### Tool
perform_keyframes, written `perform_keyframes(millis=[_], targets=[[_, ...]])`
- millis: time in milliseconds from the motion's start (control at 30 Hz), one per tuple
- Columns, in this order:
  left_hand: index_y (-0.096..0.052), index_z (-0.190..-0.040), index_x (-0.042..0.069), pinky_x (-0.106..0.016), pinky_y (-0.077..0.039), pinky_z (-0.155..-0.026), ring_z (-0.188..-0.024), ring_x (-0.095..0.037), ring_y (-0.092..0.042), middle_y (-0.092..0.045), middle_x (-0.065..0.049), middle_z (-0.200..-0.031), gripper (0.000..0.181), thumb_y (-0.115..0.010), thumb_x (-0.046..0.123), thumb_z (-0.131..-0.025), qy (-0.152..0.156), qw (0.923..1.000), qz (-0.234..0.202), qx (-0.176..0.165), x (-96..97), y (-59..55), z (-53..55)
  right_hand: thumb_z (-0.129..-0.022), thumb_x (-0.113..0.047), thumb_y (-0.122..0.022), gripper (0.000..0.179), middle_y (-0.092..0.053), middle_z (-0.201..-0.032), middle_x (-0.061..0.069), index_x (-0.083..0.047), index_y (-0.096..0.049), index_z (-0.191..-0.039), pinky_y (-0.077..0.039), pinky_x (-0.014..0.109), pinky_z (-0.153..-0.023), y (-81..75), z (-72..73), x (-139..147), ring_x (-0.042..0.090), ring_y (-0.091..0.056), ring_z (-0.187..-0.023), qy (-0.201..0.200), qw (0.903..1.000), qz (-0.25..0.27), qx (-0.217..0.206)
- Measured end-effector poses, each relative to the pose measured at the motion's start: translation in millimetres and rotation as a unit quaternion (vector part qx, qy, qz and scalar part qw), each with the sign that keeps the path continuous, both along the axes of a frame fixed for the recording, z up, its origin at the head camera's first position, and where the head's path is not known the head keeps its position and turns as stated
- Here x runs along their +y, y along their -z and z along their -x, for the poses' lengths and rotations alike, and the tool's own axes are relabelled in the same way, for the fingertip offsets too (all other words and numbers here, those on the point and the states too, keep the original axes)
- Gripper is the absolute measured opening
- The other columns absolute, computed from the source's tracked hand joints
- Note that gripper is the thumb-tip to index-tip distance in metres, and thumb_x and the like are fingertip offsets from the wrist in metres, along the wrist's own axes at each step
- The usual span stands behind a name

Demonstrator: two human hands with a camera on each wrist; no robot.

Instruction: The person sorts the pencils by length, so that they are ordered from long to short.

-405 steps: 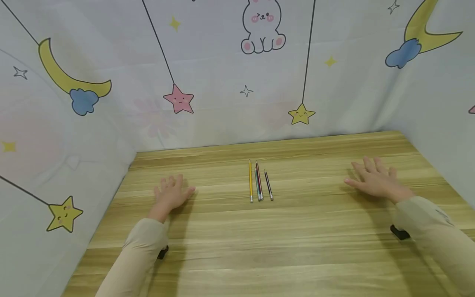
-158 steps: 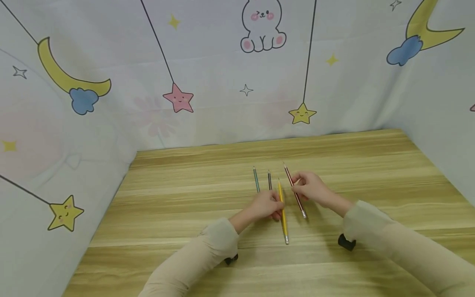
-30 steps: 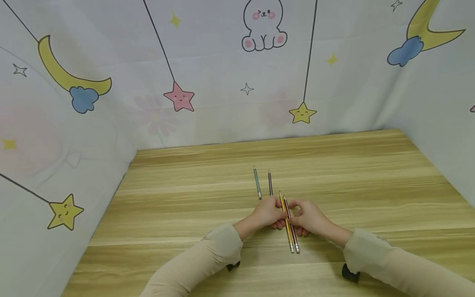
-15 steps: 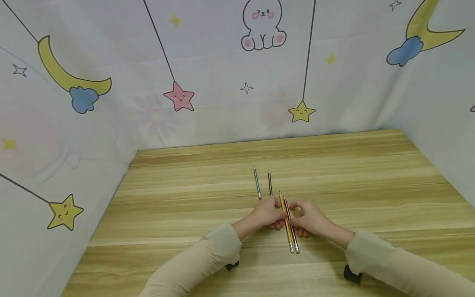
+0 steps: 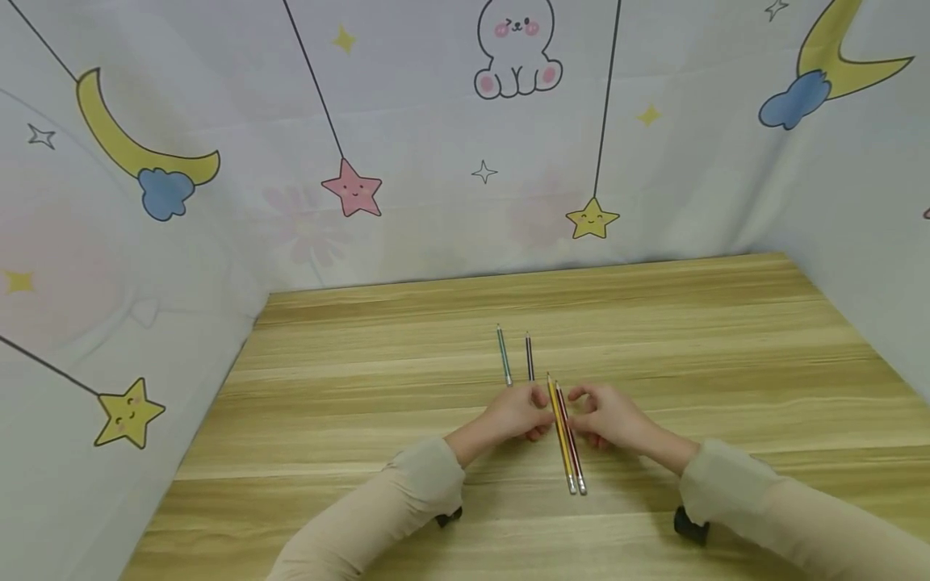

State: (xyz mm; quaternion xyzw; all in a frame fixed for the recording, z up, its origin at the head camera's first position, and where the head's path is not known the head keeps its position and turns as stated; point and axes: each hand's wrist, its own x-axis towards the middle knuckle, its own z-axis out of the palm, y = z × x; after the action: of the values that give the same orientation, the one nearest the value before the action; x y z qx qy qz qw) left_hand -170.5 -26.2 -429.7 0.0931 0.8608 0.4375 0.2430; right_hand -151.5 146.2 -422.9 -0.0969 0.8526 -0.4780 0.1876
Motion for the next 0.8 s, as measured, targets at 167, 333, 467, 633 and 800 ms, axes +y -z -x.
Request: perform_keyframes(millis=[167,333,467,633,800], targets=[[-0.055,-0.084,0.007,-0.019,-0.04,-0.045,-0.05,-0.011,-0.054,-0.06,-0.003,-0.062,0.011,-0.061,0.016,-0.082,0.006,0.9998,0.005,0.018,-5.9,-6.3,7.4,-0.08,-0.007,-0.059,0.036,-0.052,-0.063,0.005,0.006,-0.047,-0.11,-0.039,0.025,-0.042,-4.8,11.1,0,0.014,-0.047,-0.045,0.0,0.9999,-0.003,0.014],[-0.056,-0.089,0.009,-0.021,-0.041,-0.047,-0.054,-0.012,-0.056,-0.062,-0.004,-0.067,0.012,-0.059,0.019,-0.083,0.0,0.9996,0.011,0.027,-9.9,-12.5,12.0,-0.08,-0.008,-0.059,0.035,-0.054,-0.07,0.007,0.005,-0.049,-0.11,-0.04,0.026,-0.044,-12.3,21.6,-3,0.015,-0.047,-0.048,0.013,0.9997,-0.007,0.02],[-0.056,-0.096,0.008,-0.023,-0.045,-0.05,-0.058,-0.014,-0.059,-0.062,-0.002,-0.074,0.017,-0.059,0.018,-0.083,-0.014,0.9995,0.004,0.026,-11.4,-13.8,15.2,-0.08,-0.009,-0.06,0.036,-0.054,-0.075,0.008,0.004,-0.049,-0.111,-0.041,0.026,-0.044,-18.7,29.1,-6,0.016,-0.049,-0.049,0.023,0.9994,-0.011,0.024],[-0.057,-0.101,0.007,-0.022,-0.044,-0.05,-0.062,-0.017,-0.061,-0.062,-0.004,-0.079,0.022,-0.06,0.017,-0.082,-0.023,0.998,0.001,0.058,-12.8,-14.5,20.0,-0.079,-0.009,-0.061,0.037,-0.055,-0.079,0.01,0.004,-0.05,-0.112,-0.041,0.024,-0.043,-23.5,38.9,-9,0.014,-0.048,-0.049,0.033,0.9985,-0.015,0.042],[-0.057,-0.105,0.007,-0.022,-0.044,-0.049,-0.064,-0.018,-0.061,-0.063,-0.005,-0.085,0.024,-0.059,0.015,-0.083,-0.029,0.9963,-0.011,0.081,-15.0,-14.1,23.8,-0.079,-0.012,-0.061,0.038,-0.056,-0.083,0.01,0.002,-0.05,-0.113,-0.042,0.025,-0.046,-23.5,49.5,-11,0.014,-0.05,-0.054,0.035,0.9981,-0.017,0.048]])
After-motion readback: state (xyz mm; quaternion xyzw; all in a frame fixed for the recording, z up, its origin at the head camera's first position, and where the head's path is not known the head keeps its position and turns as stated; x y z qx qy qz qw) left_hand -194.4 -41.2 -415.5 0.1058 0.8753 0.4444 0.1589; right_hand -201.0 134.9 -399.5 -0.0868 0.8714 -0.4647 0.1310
